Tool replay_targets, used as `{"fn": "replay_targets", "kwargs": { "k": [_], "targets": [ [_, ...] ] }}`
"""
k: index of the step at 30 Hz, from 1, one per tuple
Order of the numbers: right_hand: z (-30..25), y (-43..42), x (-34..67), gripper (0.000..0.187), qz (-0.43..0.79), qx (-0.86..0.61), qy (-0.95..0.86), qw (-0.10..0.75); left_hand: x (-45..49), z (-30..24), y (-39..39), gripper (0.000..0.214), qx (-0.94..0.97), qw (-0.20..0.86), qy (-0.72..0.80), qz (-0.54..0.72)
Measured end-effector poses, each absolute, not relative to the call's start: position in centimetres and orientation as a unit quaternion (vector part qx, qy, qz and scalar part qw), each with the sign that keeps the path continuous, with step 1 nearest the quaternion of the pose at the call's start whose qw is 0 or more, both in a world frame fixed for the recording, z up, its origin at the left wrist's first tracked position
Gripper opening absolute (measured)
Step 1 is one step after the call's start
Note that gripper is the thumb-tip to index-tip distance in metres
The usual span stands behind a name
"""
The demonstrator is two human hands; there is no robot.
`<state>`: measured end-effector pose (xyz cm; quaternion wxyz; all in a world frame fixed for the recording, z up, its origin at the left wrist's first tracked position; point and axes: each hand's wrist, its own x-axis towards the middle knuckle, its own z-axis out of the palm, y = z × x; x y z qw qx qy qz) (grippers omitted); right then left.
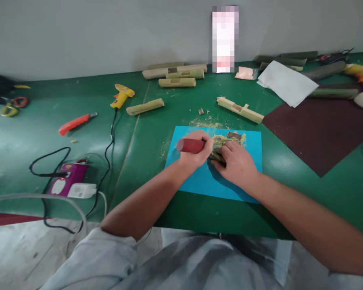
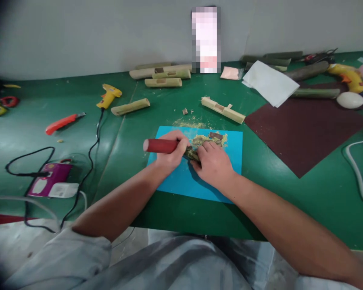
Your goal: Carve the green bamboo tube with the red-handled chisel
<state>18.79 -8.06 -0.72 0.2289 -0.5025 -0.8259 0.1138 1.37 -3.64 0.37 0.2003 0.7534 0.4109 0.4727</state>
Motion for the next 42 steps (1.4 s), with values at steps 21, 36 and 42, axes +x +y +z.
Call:
{"fn": "replay_targets", "kwargs": {
  "k": [21, 36, 42],
  "targets": [
    [-0.8, -8.2, 17.4, 0.01, 0.103, -0.513, -0.817, 0.242, 2.5, -0.5, -3.2, 0.034, 0.662, 0.261, 0.411, 0.569],
    [-0.6, -8.3, 17.3, 0.015, 0.152, -0.515, -0.807, 0.246, 2.7, 0.1, -2.5, 0.038, 0.613, 0.371, 0.364, 0.595],
    [-1.0, -8.1, 17.5, 0.014, 0.132, -0.5, -0.814, 0.263, 3.6, 0.8, -3.3, 0.041, 0.593, 0.371, 0.41, 0.584]
  ]
}}
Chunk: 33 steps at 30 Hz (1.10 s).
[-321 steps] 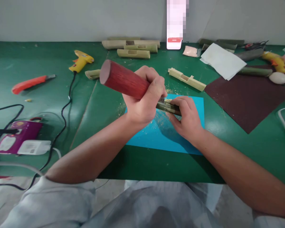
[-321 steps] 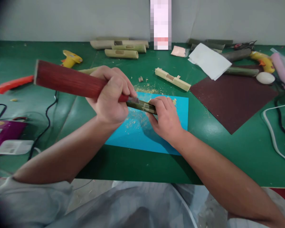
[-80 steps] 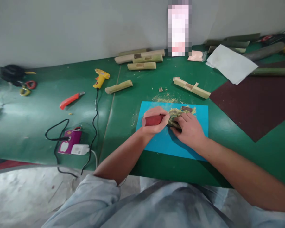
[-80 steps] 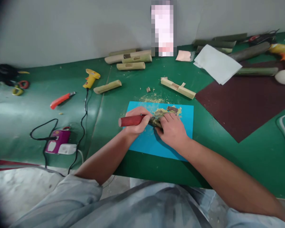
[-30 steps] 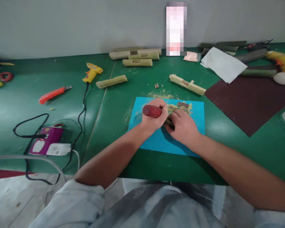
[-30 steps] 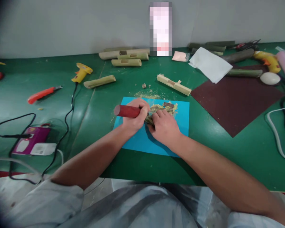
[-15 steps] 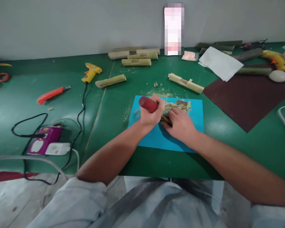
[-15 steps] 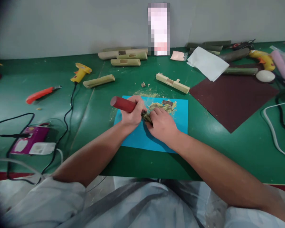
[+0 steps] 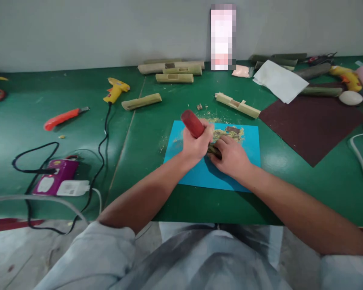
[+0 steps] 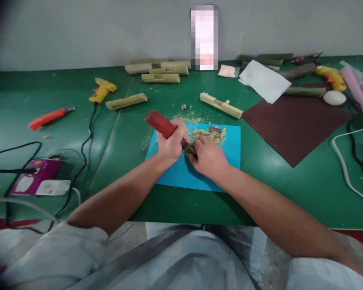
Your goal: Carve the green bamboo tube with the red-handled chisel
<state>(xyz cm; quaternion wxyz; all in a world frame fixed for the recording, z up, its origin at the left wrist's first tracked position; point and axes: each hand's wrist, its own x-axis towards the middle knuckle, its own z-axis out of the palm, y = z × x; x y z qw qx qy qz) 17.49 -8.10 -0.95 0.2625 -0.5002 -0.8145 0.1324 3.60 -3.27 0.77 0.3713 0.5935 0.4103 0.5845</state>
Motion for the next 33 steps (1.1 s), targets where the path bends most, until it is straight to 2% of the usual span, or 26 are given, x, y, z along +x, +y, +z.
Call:
{"fn": "replay_targets", "kwargs": {
  "k": [8, 12, 15, 18, 23, 27, 33],
  "targets": [
    [-0.4, -8.1, 17.8, 0.016, 0.124, -0.514, -0.814, 0.243, 2.8, -0.1, -2.8, 0.048, 0.659, 0.307, 0.387, 0.568],
    [-0.2, -7.9, 18.0, 0.021, 0.102, -0.52, -0.815, 0.234, 2.3, -0.3, -2.6, 0.043, 0.664, 0.298, 0.355, 0.587],
    [-0.2, -8.0, 18.2, 0.017, 0.089, -0.519, -0.818, 0.231, 2.2, 0.0, -2.9, 0.038, 0.671, 0.281, 0.331, 0.601],
    [-0.2, -7.9, 18.5, 0.009, 0.111, -0.52, -0.806, 0.261, 2.3, 0.6, -3.4, 0.037, 0.663, 0.258, 0.302, 0.634],
    [0.0, -7.7, 18.9, 0.016, 0.151, -0.504, -0.779, 0.342, 3.2, 2.3, -4.1, 0.041, 0.568, 0.281, 0.274, 0.724],
    [0.4, -7.8, 19.0, 0.021, 0.154, -0.459, -0.783, 0.391, 3.2, 3.3, -4.4, 0.043, 0.581, 0.289, 0.254, 0.717],
    [0.6, -7.8, 19.1, 0.024, 0.136, -0.441, -0.788, 0.407, 2.7, 4.0, -5.0, 0.038, 0.62, 0.294, 0.258, 0.68]
  ]
}}
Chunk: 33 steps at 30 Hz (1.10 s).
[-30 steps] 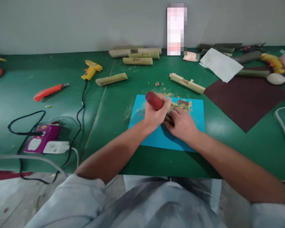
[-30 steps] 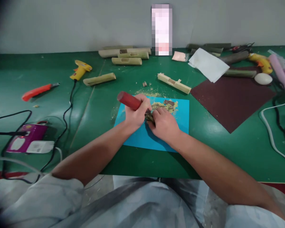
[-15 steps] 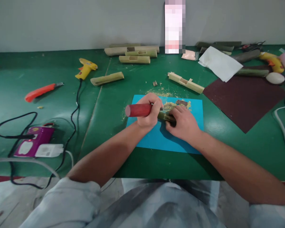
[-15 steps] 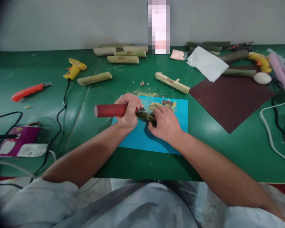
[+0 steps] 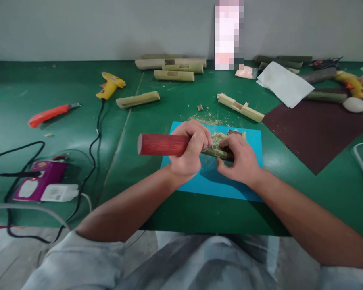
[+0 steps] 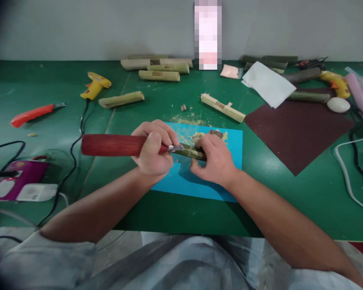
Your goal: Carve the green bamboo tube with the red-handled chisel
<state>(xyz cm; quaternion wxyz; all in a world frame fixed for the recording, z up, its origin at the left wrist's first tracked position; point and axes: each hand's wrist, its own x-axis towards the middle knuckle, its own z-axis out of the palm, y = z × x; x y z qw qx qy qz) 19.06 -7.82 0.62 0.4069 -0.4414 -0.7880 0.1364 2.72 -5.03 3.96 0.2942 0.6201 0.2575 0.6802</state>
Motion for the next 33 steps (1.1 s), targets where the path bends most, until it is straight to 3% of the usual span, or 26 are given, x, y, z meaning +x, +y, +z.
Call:
{"fn": "replay_targets", "kwargs": {
  "k": [11, 19, 26, 33],
  "targets": [
    [-0.2, -8.1, 18.4, 0.01, 0.083, -0.504, -0.803, 0.306, 2.3, 1.3, -4.0, 0.034, 0.683, 0.33, 0.328, 0.563],
    [-0.5, -8.3, 17.8, 0.018, 0.084, -0.518, -0.806, 0.274, 2.0, -0.3, -3.6, 0.033, 0.685, 0.34, 0.322, 0.557],
    [-0.6, -8.3, 17.7, 0.011, 0.108, -0.533, -0.799, 0.256, 2.0, 0.2, -3.3, 0.024, 0.731, 0.28, 0.301, 0.544],
    [-0.4, -8.5, 17.5, 0.011, 0.121, -0.545, -0.791, 0.25, 2.3, -0.6, -3.2, 0.033, 0.697, 0.288, 0.311, 0.578]
  ]
}}
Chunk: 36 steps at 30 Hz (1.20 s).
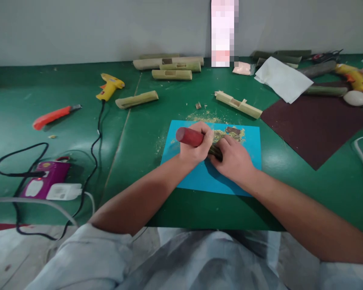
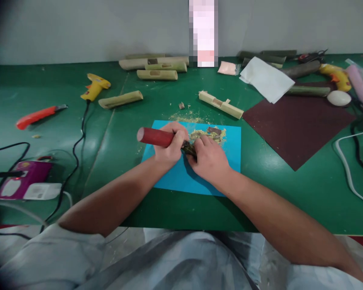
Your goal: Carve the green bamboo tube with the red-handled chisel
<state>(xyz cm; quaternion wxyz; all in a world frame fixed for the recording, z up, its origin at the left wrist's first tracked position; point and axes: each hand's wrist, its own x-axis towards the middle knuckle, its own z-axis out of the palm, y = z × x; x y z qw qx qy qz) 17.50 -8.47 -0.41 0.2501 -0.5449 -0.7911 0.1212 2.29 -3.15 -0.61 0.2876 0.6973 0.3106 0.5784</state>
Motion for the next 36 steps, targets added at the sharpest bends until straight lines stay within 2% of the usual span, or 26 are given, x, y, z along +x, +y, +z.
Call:
{"fn": "replay_targets", "kwargs": {
  "k": [5, 12, 22, 36],
  "targets": [
    [-0.7, -8.4, 17.5, 0.012, 0.124, -0.541, -0.79, 0.261, 2.5, -0.8, -3.1, 0.035, 0.685, 0.29, 0.297, 0.599],
    [-0.7, -8.4, 17.4, 0.009, 0.115, -0.537, -0.788, 0.278, 2.5, -0.6, -3.0, 0.039, 0.704, 0.282, 0.325, 0.566],
    [-1.1, -8.3, 17.4, 0.011, 0.105, -0.528, -0.795, 0.278, 3.1, 0.1, -3.0, 0.034, 0.722, 0.272, 0.313, 0.554],
    [-0.9, -8.1, 17.4, 0.01, 0.093, -0.525, -0.804, 0.262, 3.5, -1.3, -2.9, 0.04, 0.628, 0.31, 0.321, 0.637]
  ]
}}
